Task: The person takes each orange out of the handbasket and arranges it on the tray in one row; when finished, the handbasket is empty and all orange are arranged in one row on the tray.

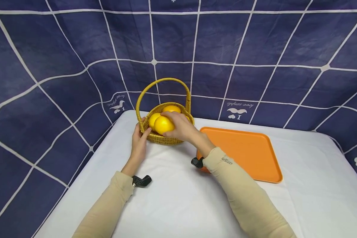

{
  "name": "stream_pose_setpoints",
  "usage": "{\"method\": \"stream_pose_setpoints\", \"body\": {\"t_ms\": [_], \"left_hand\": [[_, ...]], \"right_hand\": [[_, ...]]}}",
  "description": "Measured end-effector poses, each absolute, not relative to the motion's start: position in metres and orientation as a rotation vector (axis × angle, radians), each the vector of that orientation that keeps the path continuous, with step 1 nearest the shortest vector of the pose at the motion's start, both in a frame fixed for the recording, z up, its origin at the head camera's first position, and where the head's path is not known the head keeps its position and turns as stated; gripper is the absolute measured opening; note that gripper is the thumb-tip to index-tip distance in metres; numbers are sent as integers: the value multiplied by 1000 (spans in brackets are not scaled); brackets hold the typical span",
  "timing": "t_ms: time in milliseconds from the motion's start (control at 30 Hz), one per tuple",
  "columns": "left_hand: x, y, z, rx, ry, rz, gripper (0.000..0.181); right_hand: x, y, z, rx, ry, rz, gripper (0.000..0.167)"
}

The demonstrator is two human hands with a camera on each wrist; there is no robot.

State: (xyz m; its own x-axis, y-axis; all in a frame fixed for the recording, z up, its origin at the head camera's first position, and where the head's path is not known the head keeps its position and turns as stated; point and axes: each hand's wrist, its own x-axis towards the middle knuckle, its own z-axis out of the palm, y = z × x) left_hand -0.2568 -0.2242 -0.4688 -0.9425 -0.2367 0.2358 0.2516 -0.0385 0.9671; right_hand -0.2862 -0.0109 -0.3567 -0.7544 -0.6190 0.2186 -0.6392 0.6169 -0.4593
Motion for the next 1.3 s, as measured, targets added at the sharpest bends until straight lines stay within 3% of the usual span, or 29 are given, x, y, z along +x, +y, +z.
{"method": "stream_pose_setpoints", "body": {"t_ms": [567, 933, 1300], "left_hand": [[-258, -226, -471, 26, -1932, -2021, 58], [-261, -225, -471, 11, -1910, -2075, 60], [-258, -227, -470, 11, -1962, -2028, 60]], "right_hand": [[-273, 42, -354, 600, -2653, 1292, 62], [-279, 84, -363, 103, -2742, 1265, 66], [-287, 104, -397, -111, -2825, 1187, 68]]}}
